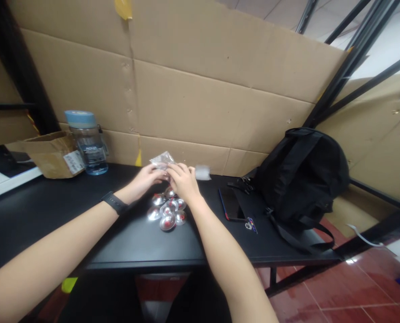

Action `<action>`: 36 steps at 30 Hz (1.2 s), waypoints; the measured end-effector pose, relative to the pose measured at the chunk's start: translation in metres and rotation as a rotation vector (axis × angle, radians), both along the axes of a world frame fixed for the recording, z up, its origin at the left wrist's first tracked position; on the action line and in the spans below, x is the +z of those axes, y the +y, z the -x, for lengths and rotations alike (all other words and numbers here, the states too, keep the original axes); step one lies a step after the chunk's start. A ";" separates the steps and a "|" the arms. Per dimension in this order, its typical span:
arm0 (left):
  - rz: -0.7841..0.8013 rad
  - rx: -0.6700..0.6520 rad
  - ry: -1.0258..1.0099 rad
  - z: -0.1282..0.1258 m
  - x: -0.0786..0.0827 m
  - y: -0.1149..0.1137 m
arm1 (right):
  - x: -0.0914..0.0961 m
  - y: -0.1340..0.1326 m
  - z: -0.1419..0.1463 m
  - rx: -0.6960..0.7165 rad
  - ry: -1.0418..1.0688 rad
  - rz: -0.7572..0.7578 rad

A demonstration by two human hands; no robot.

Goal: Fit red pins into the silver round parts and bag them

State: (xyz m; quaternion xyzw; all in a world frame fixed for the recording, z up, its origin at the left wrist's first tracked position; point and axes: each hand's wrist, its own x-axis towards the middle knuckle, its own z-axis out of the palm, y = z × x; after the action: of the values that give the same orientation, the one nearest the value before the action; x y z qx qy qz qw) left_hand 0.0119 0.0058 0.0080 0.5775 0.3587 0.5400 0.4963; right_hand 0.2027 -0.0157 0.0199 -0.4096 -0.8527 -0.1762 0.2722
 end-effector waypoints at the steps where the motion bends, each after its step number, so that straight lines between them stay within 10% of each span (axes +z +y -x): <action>1: 0.009 0.016 0.002 0.000 0.001 0.000 | -0.001 0.001 0.000 0.009 0.005 -0.017; 15: -0.123 0.202 0.151 0.005 -0.005 0.008 | -0.005 0.019 -0.012 0.042 0.078 -0.150; 21: -0.258 0.420 0.380 0.020 -0.011 0.018 | 0.004 0.036 -0.074 -0.268 0.303 -0.186; 26: -0.317 0.396 0.572 0.025 -0.011 0.015 | -0.008 0.045 -0.112 -0.463 0.122 0.012; 36: -0.519 0.301 0.713 0.021 -0.006 0.007 | -0.033 0.064 -0.092 -0.546 -0.086 0.296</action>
State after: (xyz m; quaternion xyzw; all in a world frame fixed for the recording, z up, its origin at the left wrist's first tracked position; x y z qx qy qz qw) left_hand -0.0095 0.0125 0.0015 0.7737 0.4399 0.4454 0.0972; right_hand 0.2944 0.0488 -0.0134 -0.6508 -0.7383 -0.1338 0.1159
